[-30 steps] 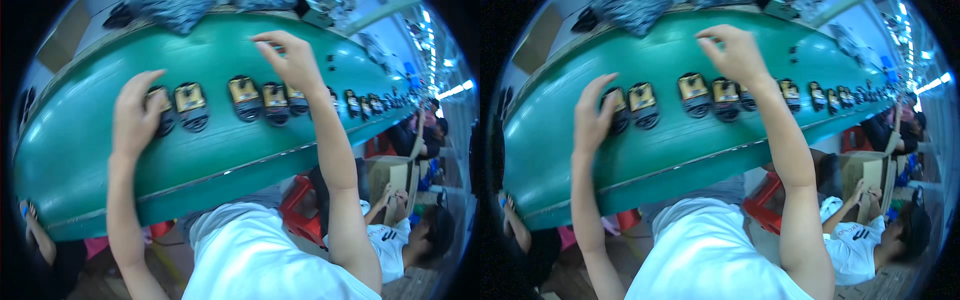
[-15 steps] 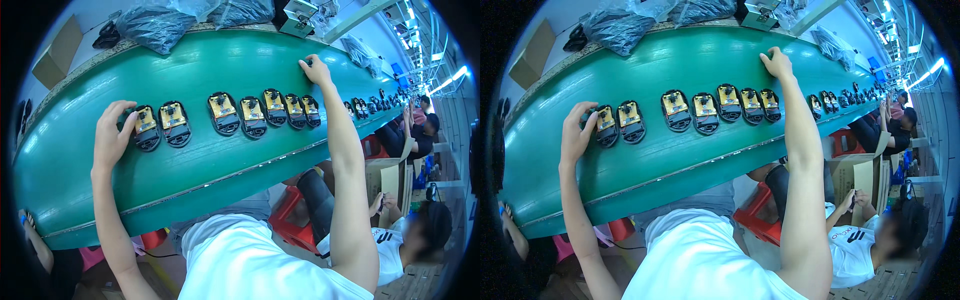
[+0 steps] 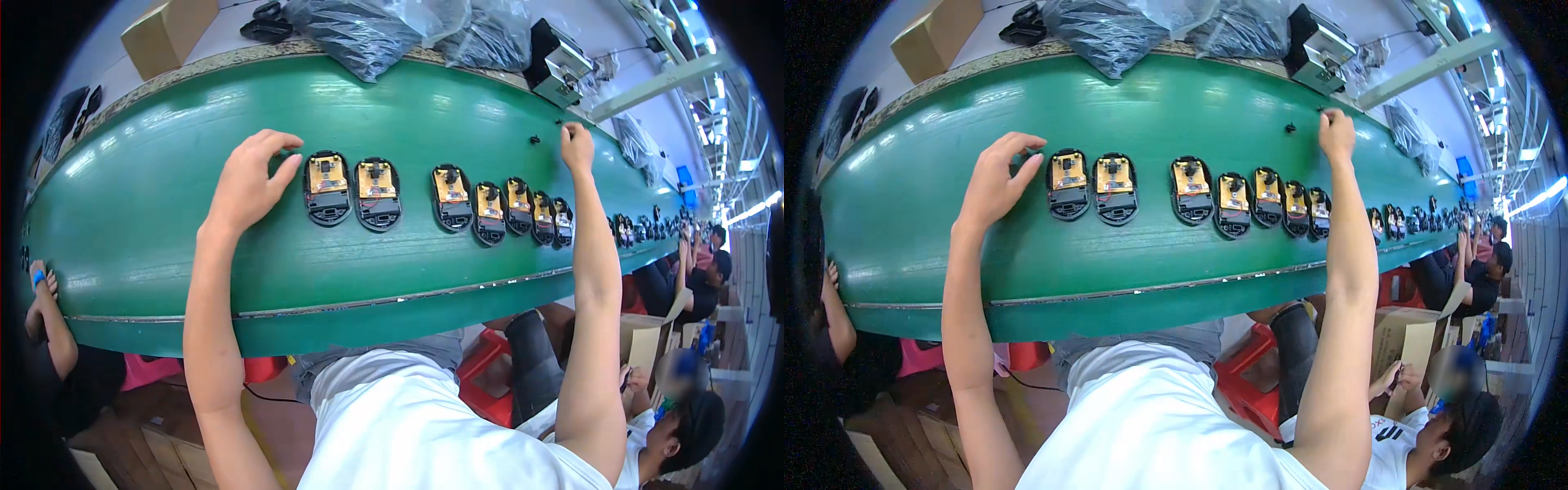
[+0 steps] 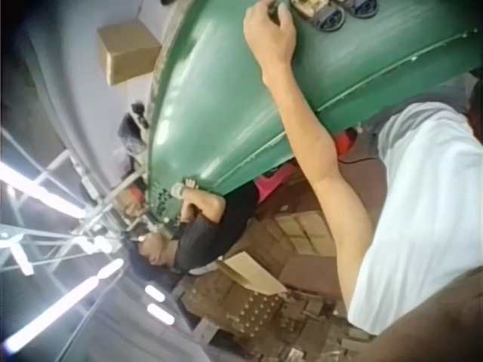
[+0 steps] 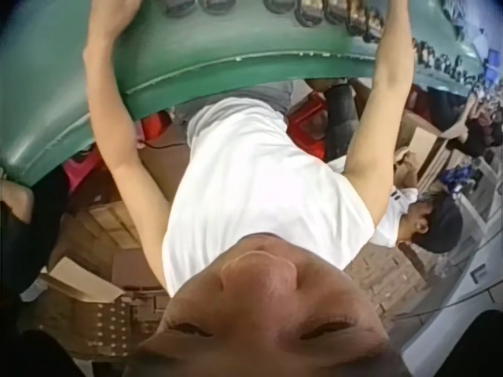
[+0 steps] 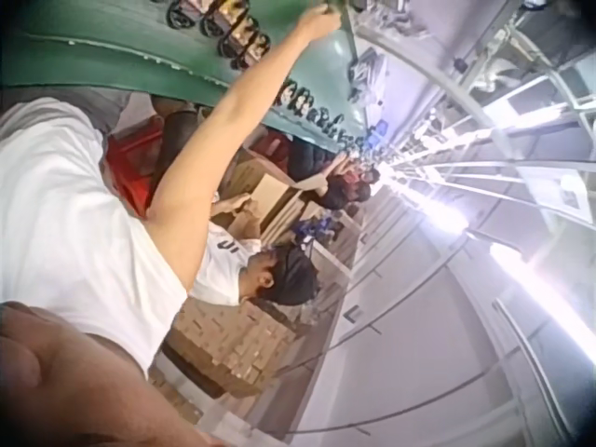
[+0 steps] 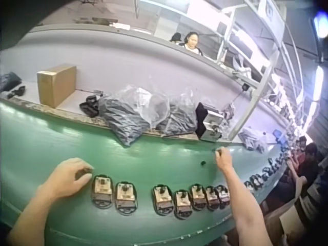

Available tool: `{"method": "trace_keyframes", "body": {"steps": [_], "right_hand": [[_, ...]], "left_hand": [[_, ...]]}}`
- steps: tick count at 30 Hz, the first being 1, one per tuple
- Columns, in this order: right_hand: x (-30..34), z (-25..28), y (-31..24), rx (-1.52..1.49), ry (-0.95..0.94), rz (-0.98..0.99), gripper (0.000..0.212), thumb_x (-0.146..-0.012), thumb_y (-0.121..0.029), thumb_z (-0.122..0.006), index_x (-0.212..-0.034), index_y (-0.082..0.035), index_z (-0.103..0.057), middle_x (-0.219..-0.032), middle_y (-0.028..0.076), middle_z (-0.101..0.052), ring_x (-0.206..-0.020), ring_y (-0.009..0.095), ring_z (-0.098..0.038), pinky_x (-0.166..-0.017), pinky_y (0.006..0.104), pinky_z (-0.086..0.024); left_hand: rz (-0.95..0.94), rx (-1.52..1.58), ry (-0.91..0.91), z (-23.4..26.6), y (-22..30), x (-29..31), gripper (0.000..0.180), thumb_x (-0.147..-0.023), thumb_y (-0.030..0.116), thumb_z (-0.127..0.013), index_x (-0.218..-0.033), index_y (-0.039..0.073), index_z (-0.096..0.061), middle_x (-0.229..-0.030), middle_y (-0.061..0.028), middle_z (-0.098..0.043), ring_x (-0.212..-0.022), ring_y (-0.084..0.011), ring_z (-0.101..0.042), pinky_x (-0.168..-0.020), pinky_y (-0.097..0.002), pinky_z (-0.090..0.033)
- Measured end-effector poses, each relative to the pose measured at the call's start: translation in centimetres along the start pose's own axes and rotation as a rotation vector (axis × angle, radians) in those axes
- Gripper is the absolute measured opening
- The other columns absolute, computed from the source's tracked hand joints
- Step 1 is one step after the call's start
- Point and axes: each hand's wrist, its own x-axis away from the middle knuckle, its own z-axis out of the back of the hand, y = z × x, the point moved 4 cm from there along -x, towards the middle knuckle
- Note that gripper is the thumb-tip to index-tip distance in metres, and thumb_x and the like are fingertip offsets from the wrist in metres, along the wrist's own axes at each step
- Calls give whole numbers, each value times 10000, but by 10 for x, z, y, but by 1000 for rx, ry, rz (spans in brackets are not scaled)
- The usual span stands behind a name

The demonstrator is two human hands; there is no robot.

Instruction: Assembling electronic components by placing small parts into device housings on a conveyor belt.

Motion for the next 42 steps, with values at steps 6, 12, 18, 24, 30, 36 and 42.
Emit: {"method": "trace_keyframes", "body": {"steps": [6,12,18,24,30,36,42], "right_hand": [[7,-30,17,-162,-24,59,609,-976,-472,-636,-1367,-5,-629,-1442,242,-584,-1361,375,-538,-1158,436,-399],[17,-11,-59,-306,-302,300,489,-970,-392,-668,-1335,-66,-667,-1443,196,-584,-1352,343,-547,-1116,423,-443],[64,30,-135,-253,-287,486,331,-909,-229,-726,-1218,-110,-731,-1231,179,-669,-1182,351,-632,-998,430,-524],[64,44,-138,-251,-432,312,252,-826,-67,-783,-1078,-77,-775,-1016,158,-740,-950,307,-719,-891,410,-573],[10,12,-42,-234,-264,54,220,-822,-126,-780,-1034,-68,-778,-1004,111,-785,-919,260,-760,-849,369,-593],[-28,-19,98,-155,143,-490,297,-874,-335,-771,-1040,-89,-771,-1053,155,-774,-994,340,-741,-911,428,-572],[-63,-30,66,-19,93,-452,613,-925,-509,-681,-1329,-59,-578,-1123,285,-717,-1099,457,-676,-937,548,-534]], "left_hand": [[-74,-24,20,-9,6,-4,222,-963,133,-643,-1142,14,-697,-1089,-138,-699,-1056,-309,-648,-920,-409,-509],[-91,-35,36,-11,3,-1,199,-942,145,-678,-1104,34,-712,-1077,-124,-698,-1075,-318,-632,-959,-422,-502],[-115,-32,49,-7,7,3,181,-931,123,-680,-1083,27,-702,-1073,-120,-689,-1064,-326,-625,-948,-427,-501],[-124,-11,38,-7,6,6,159,-899,76,-682,-1045,13,-681,-1055,-128,-672,-1050,-345,-616,-955,-427,-490],[-115,16,128,-6,-8,1,135,-907,37,-643,-1031,-5,-678,-1045,-147,-676,-1031,-341,-633,-923,-403,-499],[85,124,247,-9,-37,-15,76,-922,29,-637,-971,2,-689,-952,-91,-669,-815,-206,-611,-710,-303,-473],[199,121,294,-3,-34,-8,63,-922,47,-649,-930,26,-708,-882,-73,-661,-751,-163,-606,-626,-294,-465]]}}
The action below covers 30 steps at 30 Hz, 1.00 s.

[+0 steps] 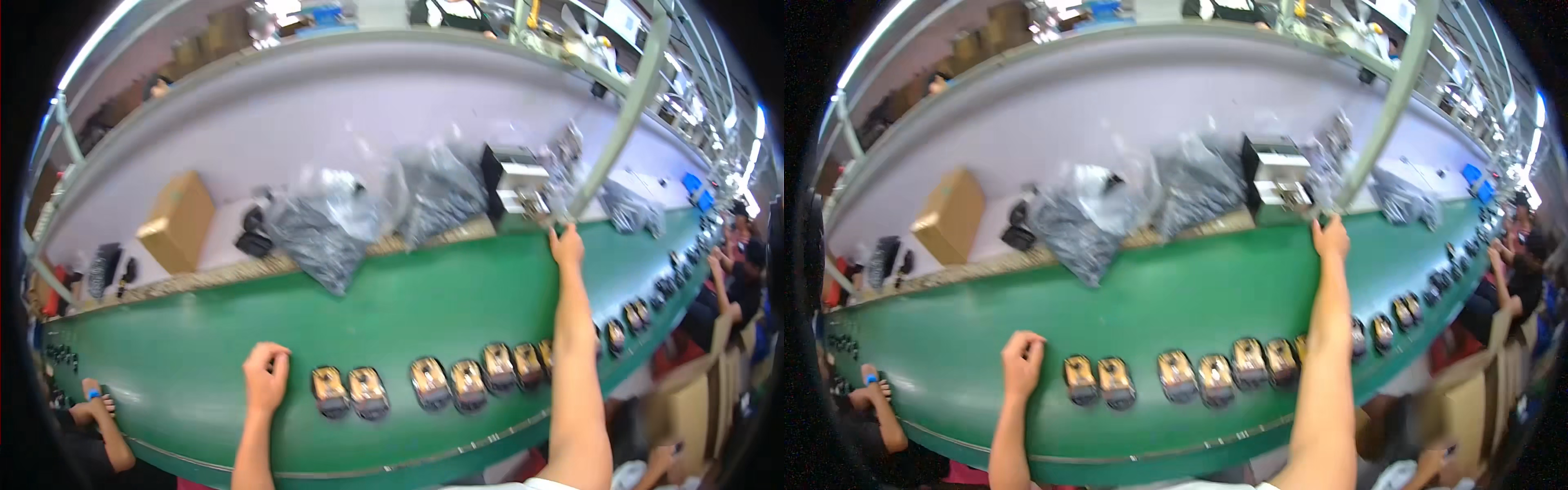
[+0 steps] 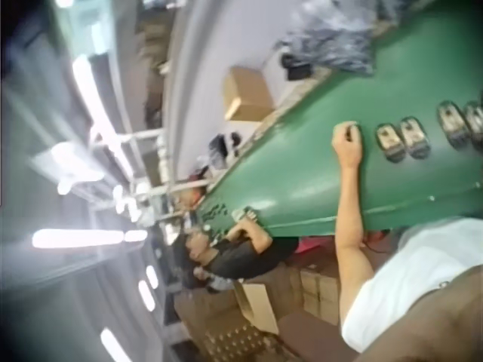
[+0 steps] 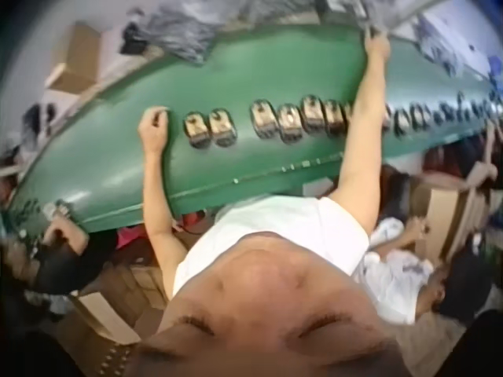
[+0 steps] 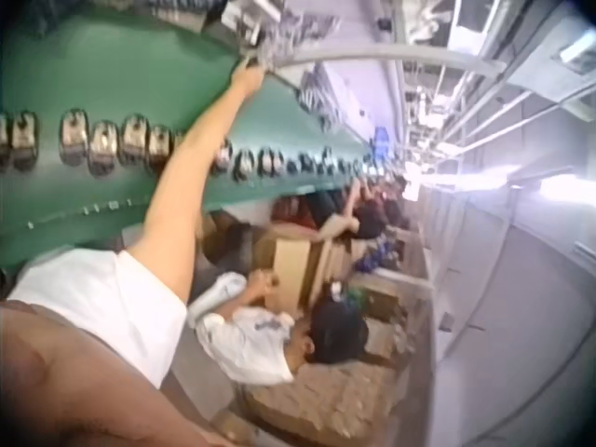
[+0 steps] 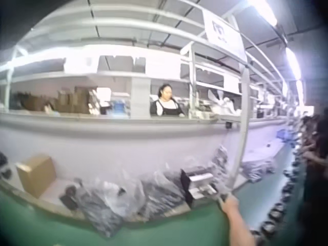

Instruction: Assembling electronic components by placing small parts into device housings on a conveyor belt.

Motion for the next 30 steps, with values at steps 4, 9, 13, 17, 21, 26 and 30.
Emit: {"method": "trace_keyframes", "body": {"steps": [4,9,13,17,21,26,30], "right_hand": [[-16,2,-2,47,-17,-47,531,-926,-516,-678,-1266,-113,-616,-1188,199,-723,-1086,435,-688,-907,544,-547],[-45,-24,17,45,55,63,303,-963,-343,-667,-1193,-145,-673,-1071,196,-739,-984,453,-696,-833,562,-551],[-39,-28,18,54,112,29,335,-1055,-377,-523,-1187,-79,-602,-1038,261,-711,-966,490,-677,-815,589,-536],[-22,-24,10,125,97,88,365,-1061,-406,-507,-1149,-62,-594,-1012,283,-708,-942,511,-674,-805,603,-528],[11,-18,-1,61,86,221,396,-1026,-428,-560,-1016,-43,-654,-961,251,-725,-901,482,-688,-785,581,-532],[62,-4,-31,-472,-443,196,377,-1014,-398,-632,-927,-34,-671,-720,69,-632,-612,171,-602,-553,325,-464],[173,52,-164,-758,-1047,139,273,-1041,-347,-616,-977,-82,-623,-690,-9,-532,-513,87,-484,-417,227,-324]], "left_hand": [[6,-5,11,-4,-3,5,59,-904,50,-676,-920,30,-729,-866,-81,-690,-749,-179,-644,-648,-300,-497],[-23,-35,15,-6,7,2,65,-885,64,-689,-924,45,-736,-866,-88,-693,-753,-222,-648,-688,-339,-521],[-80,-28,53,-9,1,2,64,-881,78,-694,-930,54,-726,-878,-89,-683,-788,-250,-648,-736,-367,-526],[-141,-26,57,-16,-8,4,61,-867,82,-690,-925,68,-705,-904,-83,-664,-861,-280,-637,-779,-396,-524],[-217,-38,68,-17,-7,9,81,-868,93,-687,-941,63,-703,-952,-105,-672,-915,-305,-636,-830,-413,-519],[-306,-62,40,-29,-3,5,142,-877,131,-694,-1010,80,-695,-1027,-98,-667,-990,-321,-616,-889,-434,-502],[-301,-68,-14,-27,-7,18,199,-887,166,-704,-1073,95,-695,-1102,-88,-661,-1061,-313,-602,-922,-435,-494]]}}
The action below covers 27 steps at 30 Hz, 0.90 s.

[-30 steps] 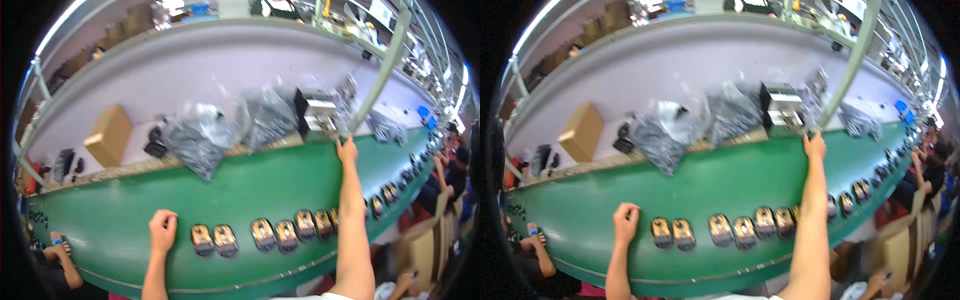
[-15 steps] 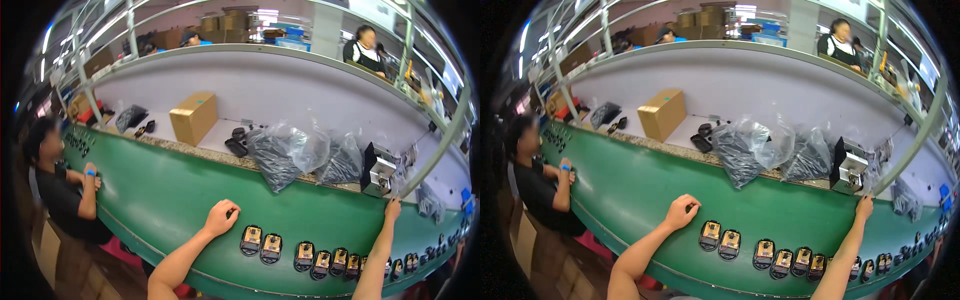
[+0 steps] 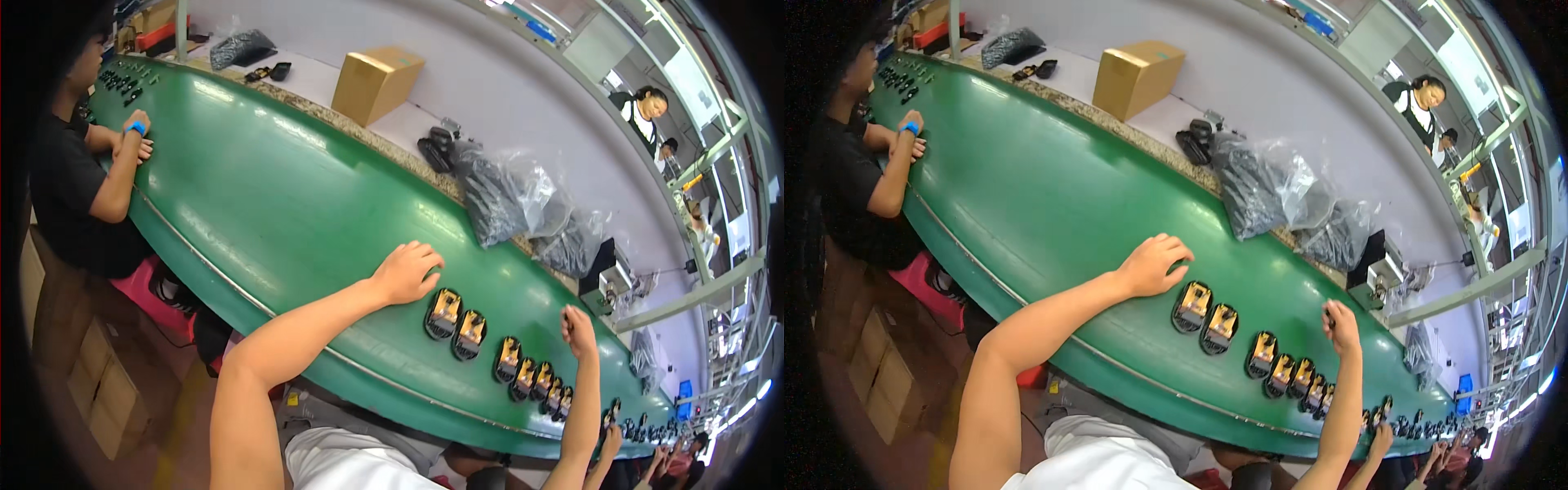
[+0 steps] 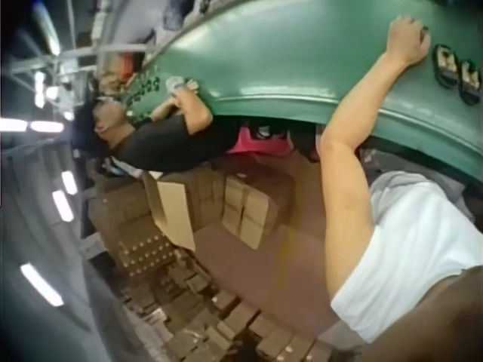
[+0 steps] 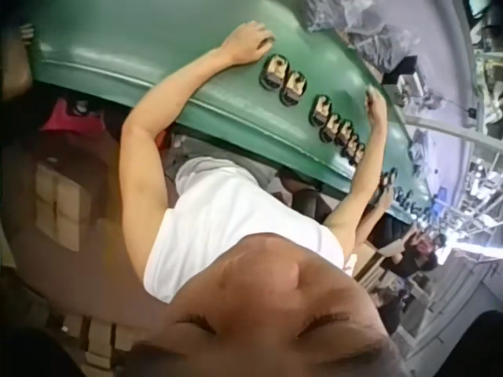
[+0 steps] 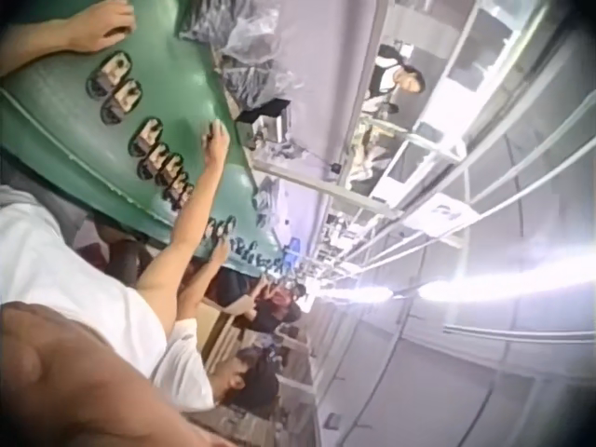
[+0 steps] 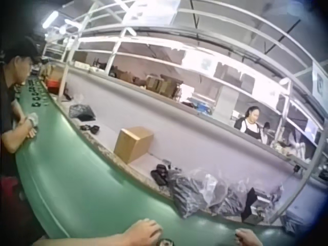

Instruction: Assembling electronic components by placing small parts into device housings on a conveyor belt.

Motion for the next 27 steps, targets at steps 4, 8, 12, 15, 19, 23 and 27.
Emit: {"method": "trace_keyframes", "body": {"steps": [4,8,12,15,19,23,27], "right_hand": [[21,-100,-74,-41,-277,102,230,-1025,-290,-643,-1028,-61,-646,-744,11,-576,-558,95,-502,-471,242,-360],[1,-172,-78,336,-196,416,245,-961,-251,-703,-1090,-43,-723,-846,68,-684,-686,163,-610,-628,319,-498],[10,-227,-73,541,-63,638,230,-911,-198,-728,-1103,-76,-765,-913,122,-707,-769,299,-666,-765,426,-542],[24,-232,-78,619,27,716,216,-913,-173,-724,-1114,-121,-779,-954,139,-689,-874,344,-666,-818,431,-533],[37,-233,-70,625,74,789,211,-928,-104,-704,-1124,-116,-782,-989,118,-694,-890,306,-670,-815,404,-532],[52,-223,-71,529,107,817,184,-919,-66,-693,-1083,-84,-776,-1047,105,-740,-949,283,-696,-859,384,-541],[81,-220,-80,436,269,902,132,-913,-87,-706,-1034,-66,-756,-1006,101,-760,-950,297,-706,-854,394,-540]], "left_hand": [[-48,26,-77,-6,10,3,274,-897,210,-729,-1151,112,-697,-1126,-81,-667,-1108,-300,-597,-963,-435,-477],[-99,53,-105,-13,13,0,288,-900,238,-749,-1168,139,-718,-1139,-72,-666,-1125,-290,-596,-972,-426,-468],[-107,94,-143,-6,22,2,270,-873,257,-778,-1105,124,-741,-1141,-70,-668,-1137,-291,-595,-975,-419,-461],[-180,69,-140,-11,28,2,285,-862,300,-782,-1088,132,-741,-1137,-70,-665,-1144,-288,-591,-967,-427,-461],[-133,54,-187,-12,32,3,268,-850,208,-778,-1095,109,-738,-1163,-61,-666,-1172,-288,-587,-996,-412,-446],[-113,92,-217,-13,35,3,210,-844,150,-757,-1044,94,-726,-1141,-61,-661,-1168,-281,-586,-1004,-413,-441],[-111,110,-220,-12,38,6,180,-836,122,-751,-1009,83,-716,-1111,-65,-665,-1138,-287,-599,-998,-415,-450]]}}
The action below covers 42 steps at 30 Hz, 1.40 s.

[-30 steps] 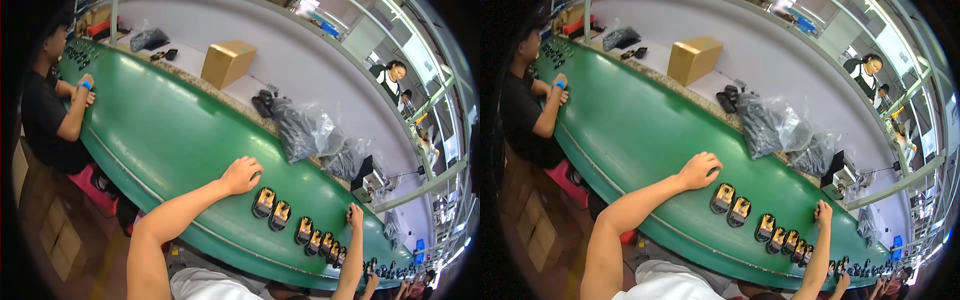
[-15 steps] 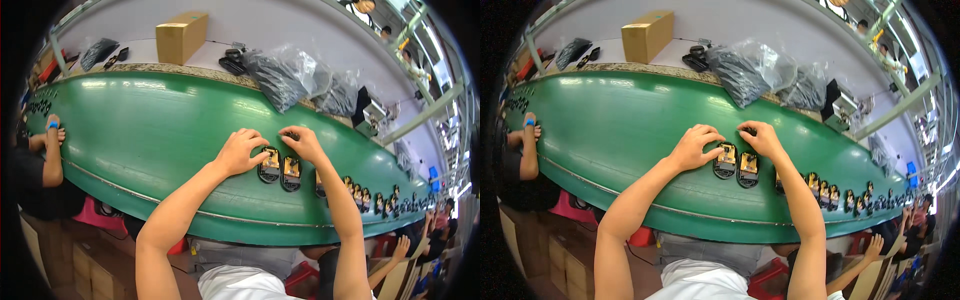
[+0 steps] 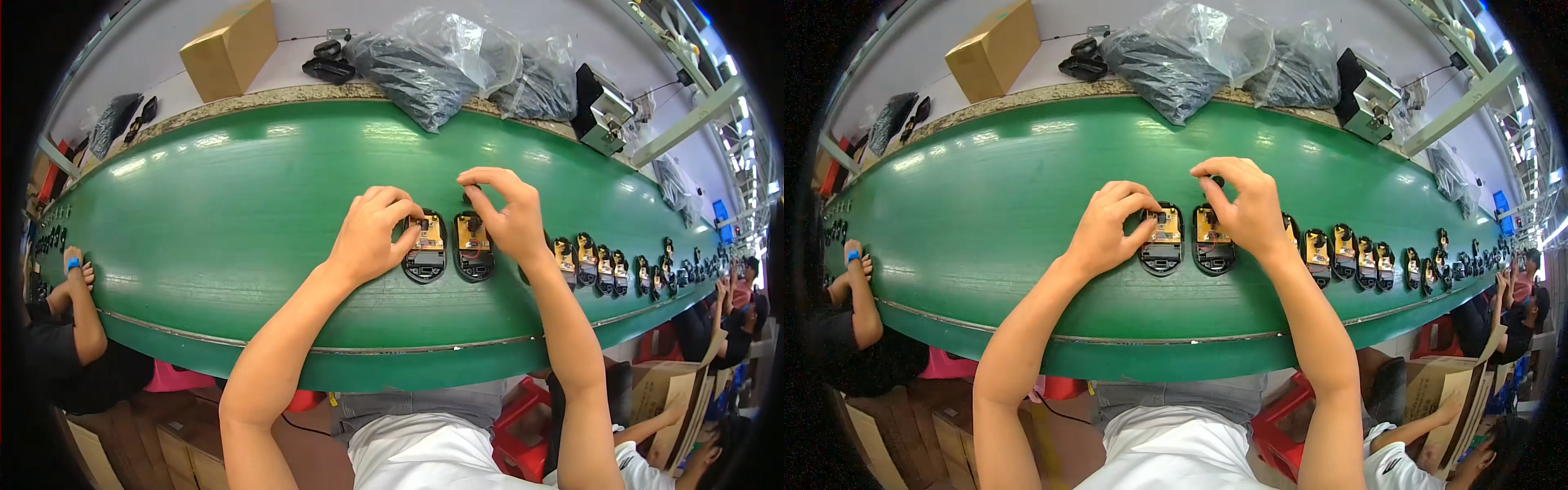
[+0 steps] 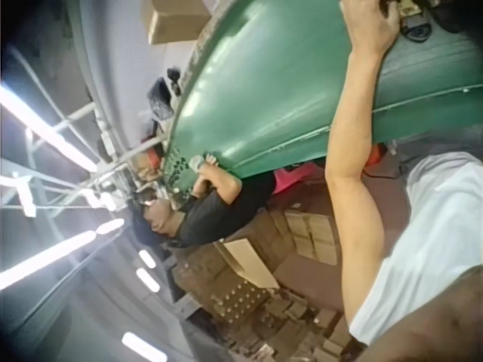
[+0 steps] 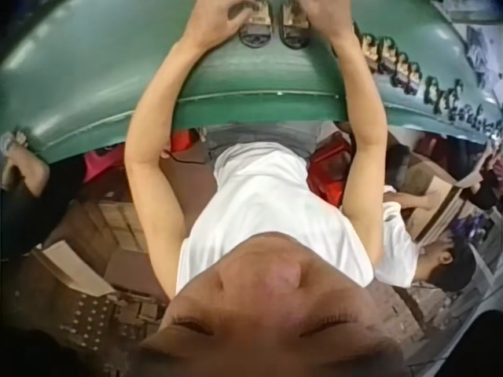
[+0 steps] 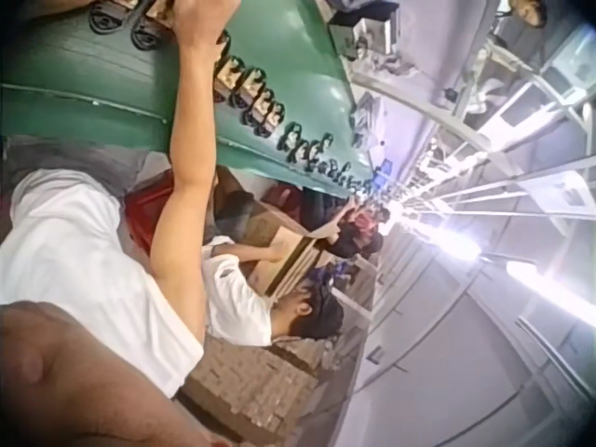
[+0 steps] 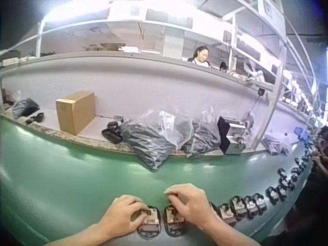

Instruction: Assembling electronic components by placing small parts into device housings on a conveyor belt.

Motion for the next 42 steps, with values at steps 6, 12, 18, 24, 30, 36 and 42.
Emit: {"method": "trace_keyframes", "body": {"steps": [6,12,18,24,30,36,42], "right_hand": [[22,6,-10,-288,38,-182,132,-861,2,-729,-990,-8,-703,-964,110,-757,-897,197,-732,-772,308,-566],[28,6,-14,-348,-10,-289,179,-860,19,-713,-1037,-5,-719,-1058,122,-743,-876,224,-730,-783,330,-581],[32,-4,-23,-164,-122,-66,206,-819,-14,-771,-1022,-12,-735,-995,114,-756,-881,283,-722,-764,368,-579],[40,-11,-21,-291,-125,-224,228,-800,-60,-824,-1002,-16,-730,-982,101,-758,-864,255,-731,-724,349,-584],[34,-11,-28,-129,-136,-22,271,-785,-112,-858,-1008,-24,-731,-917,95,-728,-799,240,-699,-687,355,-560],[38,-15,-22,-76,-124,-14,273,-799,-129,-845,-1033,-47,-732,-913,89,-715,-800,270,-669,-712,376,-547],[40,-18,-24,-64,-123,39,241,-811,-131,-828,-1021,-50,-741,-908,84,-702,-819,286,-652,-750,399,-538]], "left_hand": [[-11,17,14,-1,4,0,173,-810,89,-752,-974,64,-701,-1068,-79,-671,-1080,-294,-622,-977,-414,-470],[7,9,-22,-1,12,-1,181,-797,89,-758,-958,58,-682,-1049,-88,-661,-1054,-299,-616,-954,-419,-475],[-15,13,-31,-4,18,2,196,-781,85,-768,-951,63,-674,-1043,-86,-652,-1045,-300,-612,-949,-416,-471],[-27,15,-32,-7,20,4,199,-777,86,-772,-951,69,-675,-1037,-82,-651,-1046,-299,-611,-947,-415,-470],[-39,33,-23,-10,21,4,194,-790,93,-771,-962,68,-685,-1031,-77,-654,-1042,-294,-614,-940,-412,-474],[-42,23,-3,-14,21,4,207,-793,106,-776,-976,65,-691,-1028,-77,-658,-1036,-293,-616,-935,-412,-477],[-34,37,10,-16,22,5,214,-781,86,-780,-956,56,-659,-1028,-83,-662,-1028,-297,-624,-931,-417,-479]]}}
